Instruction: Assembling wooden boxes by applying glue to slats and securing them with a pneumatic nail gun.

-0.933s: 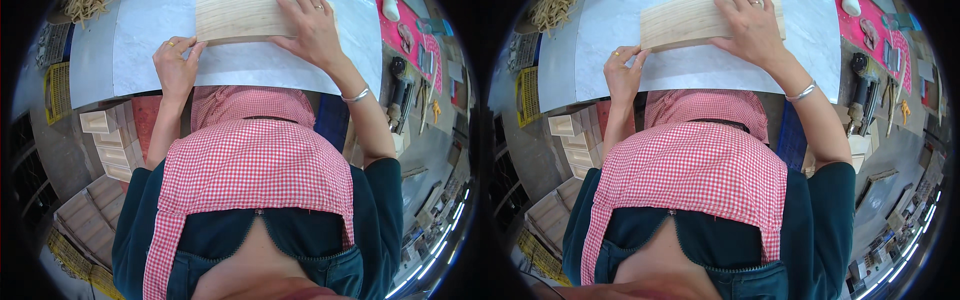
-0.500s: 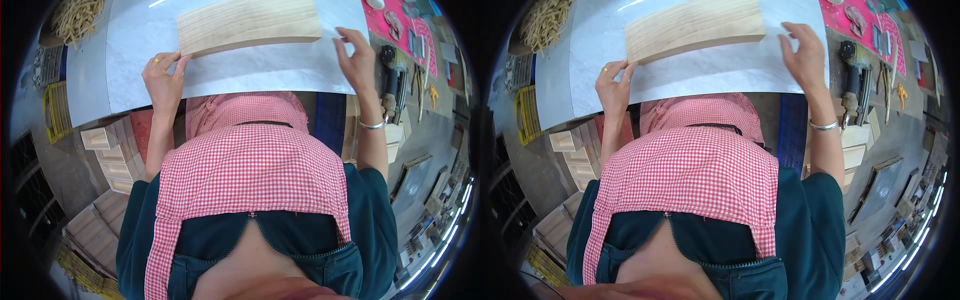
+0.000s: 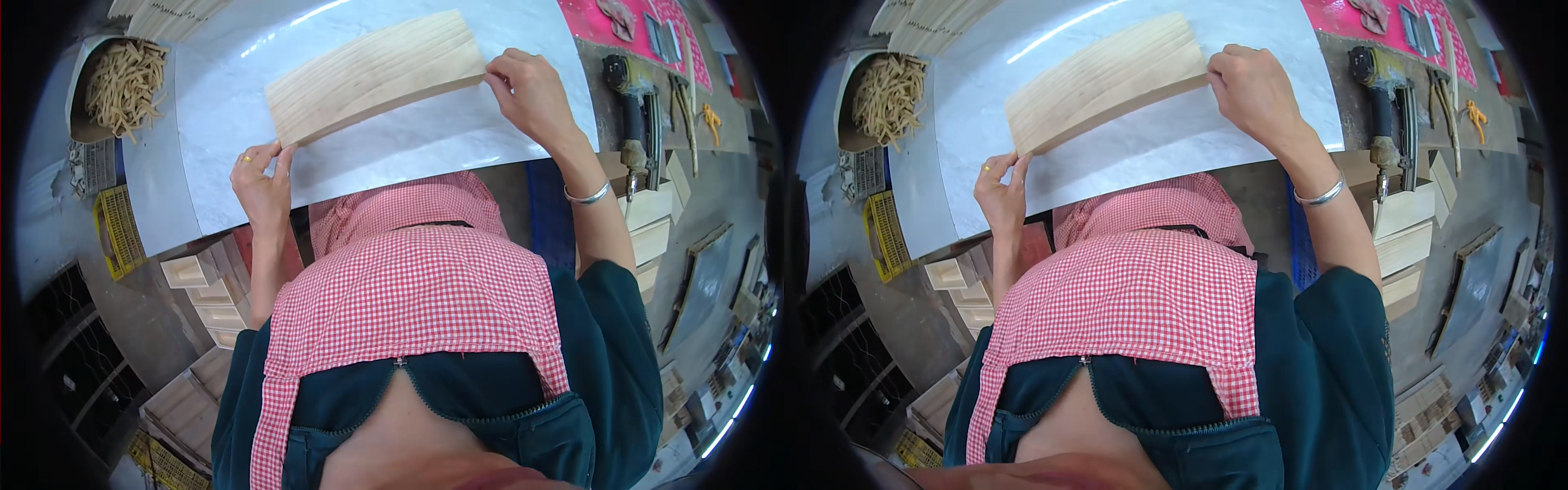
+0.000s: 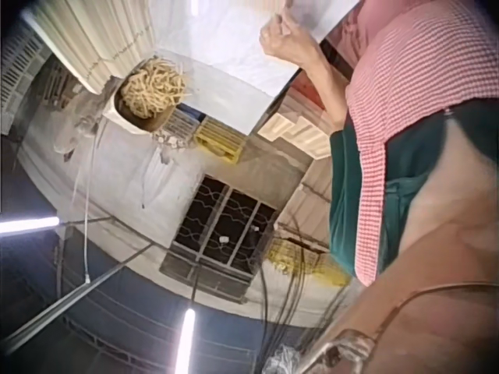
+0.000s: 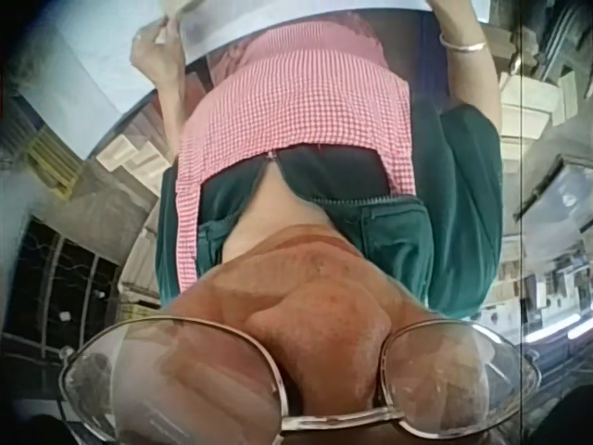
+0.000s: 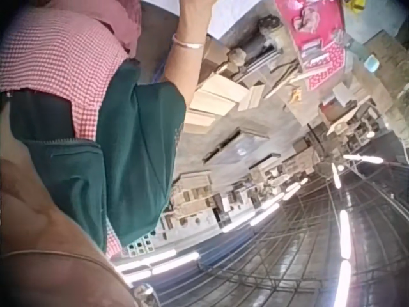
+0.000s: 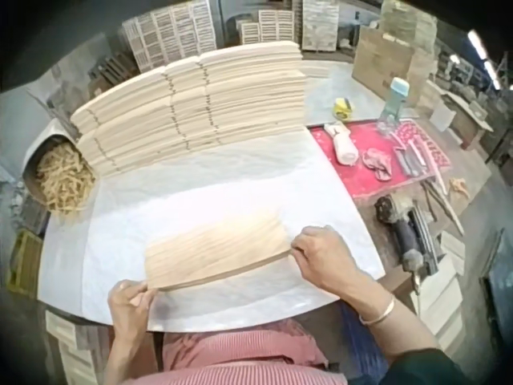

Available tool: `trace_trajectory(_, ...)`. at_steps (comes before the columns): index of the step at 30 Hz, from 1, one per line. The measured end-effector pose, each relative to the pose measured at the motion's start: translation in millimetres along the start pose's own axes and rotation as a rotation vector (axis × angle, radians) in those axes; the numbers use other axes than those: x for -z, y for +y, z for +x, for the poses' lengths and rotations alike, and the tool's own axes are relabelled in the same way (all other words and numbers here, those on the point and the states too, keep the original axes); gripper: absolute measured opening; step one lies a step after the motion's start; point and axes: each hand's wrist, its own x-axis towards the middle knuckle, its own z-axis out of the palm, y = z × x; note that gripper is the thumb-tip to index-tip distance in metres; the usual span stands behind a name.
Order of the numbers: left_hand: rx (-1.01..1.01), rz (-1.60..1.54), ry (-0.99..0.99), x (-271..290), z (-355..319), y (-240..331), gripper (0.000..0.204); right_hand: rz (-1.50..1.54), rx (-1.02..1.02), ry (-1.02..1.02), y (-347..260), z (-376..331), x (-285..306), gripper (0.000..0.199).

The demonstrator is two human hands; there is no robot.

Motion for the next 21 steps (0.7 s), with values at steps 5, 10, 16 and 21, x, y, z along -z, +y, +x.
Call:
trace_trajectory(5,-0.088,0.075,0.02,-1,2,4,0.014,0.0,0.017,-0.079,8,9,6,0.003)
trace_trajectory(10,-0.053,0.027,-0.037,-1,3,3,0.012,-0.044,0.143,-0.043,16,5,4,0.002)
trace_trajectory(16,0.072,-0.042,-0.073,5,-13,-5,0.018,-0.156,-0.14,-0.016,86,41,56,0.031)
trace_trajectory(21,0.127,0.061,-0.157,23,-22,-22,0.033,-0.518,-0.369,0.207,328,93,108,0.024)
